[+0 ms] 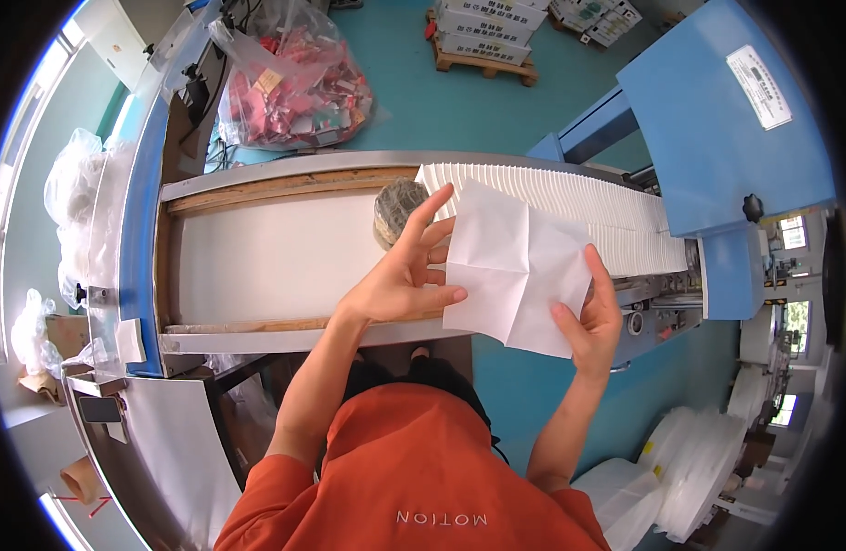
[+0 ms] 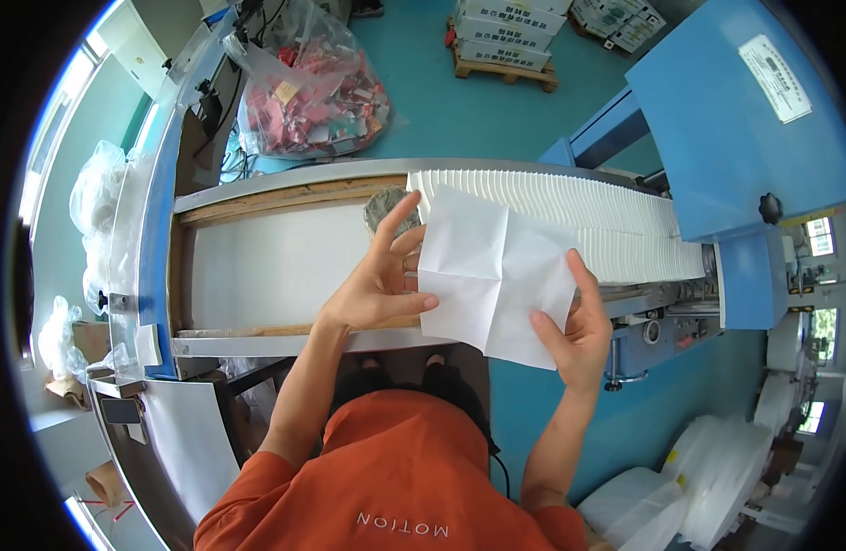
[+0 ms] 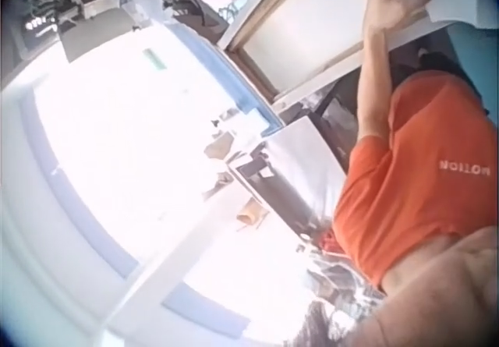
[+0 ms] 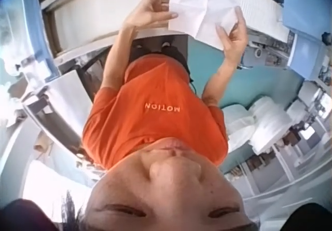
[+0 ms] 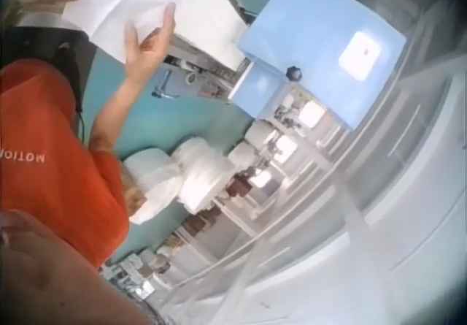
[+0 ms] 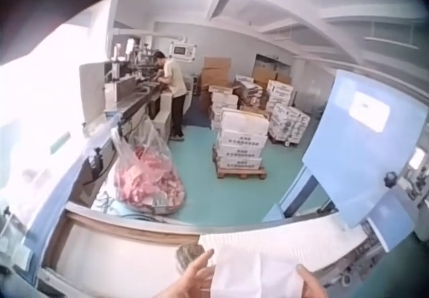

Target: Transfer stacks of processed paper sheets from a machine to a conveyor belt and check machine controls.

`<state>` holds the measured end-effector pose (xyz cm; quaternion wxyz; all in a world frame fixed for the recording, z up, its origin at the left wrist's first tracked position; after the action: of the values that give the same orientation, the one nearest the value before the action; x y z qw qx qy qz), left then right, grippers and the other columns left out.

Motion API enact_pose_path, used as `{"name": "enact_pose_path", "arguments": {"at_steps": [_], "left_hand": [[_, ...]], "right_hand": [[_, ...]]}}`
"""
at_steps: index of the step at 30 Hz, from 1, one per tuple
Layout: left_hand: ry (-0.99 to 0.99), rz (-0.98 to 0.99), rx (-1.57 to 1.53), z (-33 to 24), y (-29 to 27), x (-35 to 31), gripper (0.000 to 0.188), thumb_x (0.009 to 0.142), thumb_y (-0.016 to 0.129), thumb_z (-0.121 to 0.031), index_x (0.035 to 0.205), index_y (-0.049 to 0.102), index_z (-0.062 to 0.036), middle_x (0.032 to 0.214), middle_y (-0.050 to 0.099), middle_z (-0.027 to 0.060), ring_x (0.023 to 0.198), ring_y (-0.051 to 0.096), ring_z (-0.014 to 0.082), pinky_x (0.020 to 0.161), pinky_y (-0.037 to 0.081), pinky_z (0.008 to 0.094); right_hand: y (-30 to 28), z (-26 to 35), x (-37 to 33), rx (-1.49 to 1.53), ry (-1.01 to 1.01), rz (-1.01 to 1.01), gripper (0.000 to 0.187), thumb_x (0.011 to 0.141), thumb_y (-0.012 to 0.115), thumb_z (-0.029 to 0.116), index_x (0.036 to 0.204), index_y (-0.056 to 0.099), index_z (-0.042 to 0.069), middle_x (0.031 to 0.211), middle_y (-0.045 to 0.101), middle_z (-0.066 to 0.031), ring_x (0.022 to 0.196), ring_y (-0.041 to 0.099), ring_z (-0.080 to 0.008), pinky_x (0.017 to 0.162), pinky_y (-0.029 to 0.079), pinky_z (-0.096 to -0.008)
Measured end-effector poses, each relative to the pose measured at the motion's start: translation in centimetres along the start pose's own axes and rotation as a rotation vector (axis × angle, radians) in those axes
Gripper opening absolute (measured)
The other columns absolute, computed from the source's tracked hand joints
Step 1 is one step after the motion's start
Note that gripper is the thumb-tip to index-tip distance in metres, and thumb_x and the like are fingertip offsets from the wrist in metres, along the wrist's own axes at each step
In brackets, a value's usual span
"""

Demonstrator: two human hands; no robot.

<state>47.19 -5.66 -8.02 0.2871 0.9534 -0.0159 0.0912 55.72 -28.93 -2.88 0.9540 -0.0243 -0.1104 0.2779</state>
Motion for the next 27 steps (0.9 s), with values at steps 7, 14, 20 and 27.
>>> {"name": "enact_pose_path", "arguments": {"at_steps": [7, 14, 20, 27], "left_hand": [[-0.083, 0.045, 0.013, 0.5, -0.1, 0.1, 0.086, 0.081, 0.062, 0.014, 0.153, 0.022, -0.0119, 0.146, 0.04, 0.0115, 0.121, 0.052, 0.0182, 0.098, 0.046, 0.0317], [-0.017, 0.008, 0.117, 0.7, -0.4, 0.0, 0.09, 0.079, 0.066, 0.012, 0.153, 0.02, -0.0124, 0.151, 0.036, 0.0103, 0.117, 0.054, 0.0171, 0.091, 0.049, 0.0298], [-0.045, -0.03, 0.225, 0.6, -0.8, -0.5, 0.095, 0.077, 0.067, 0.012, 0.154, 0.017, -0.013, 0.154, 0.033, 0.0111, 0.111, 0.057, 0.0152, 0.082, 0.049, 0.0259], [-0.041, 0.025, 0.067, 0.3, -0.5, -0.7, 0.101, 0.075, 0.064, 0.02, 0.155, 0.01, -0.0081, 0.159, 0.023, 0.009, 0.128, 0.044, 0.0156, 0.097, 0.044, 0.0288]], "right_hand": [[-0.2, 0.8, -0.4, 0.002, 0.042, 0.058, 0.079, 0.081, 0.061, -0.013, 0.15, 0.024, -0.001, 0.12, 0.061, -0.0173, 0.107, 0.061, -0.0177, 0.09, 0.048, -0.0276], [-0.8, 1.0, -0.7, -0.014, 0.073, 0.036, 0.079, 0.081, 0.058, -0.013, 0.151, 0.022, -0.001, 0.121, 0.061, -0.018, 0.106, 0.062, -0.018, 0.088, 0.048, -0.0271], [-0.4, 1.0, -0.3, 0.026, 0.066, 0.146, 0.085, 0.079, 0.056, -0.015, 0.152, 0.016, 0.0, 0.131, 0.053, -0.0168, 0.107, 0.059, -0.0163, 0.083, 0.049, -0.0257], [-0.5, 0.9, -0.7, -0.004, 0.04, 0.092, 0.087, 0.078, 0.058, -0.017, 0.152, 0.018, 0.0, 0.142, 0.045, -0.0143, 0.11, 0.06, -0.0173, 0.083, 0.051, -0.0268]]}}
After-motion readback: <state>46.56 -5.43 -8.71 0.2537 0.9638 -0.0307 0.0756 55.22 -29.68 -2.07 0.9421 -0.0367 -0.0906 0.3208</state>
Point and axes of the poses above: each hand's wrist, its own x-axis towards the middle knuckle, its own y-axis out of the palm, z = x × y, the point moved 3 cm from there along x, towards the middle knuckle
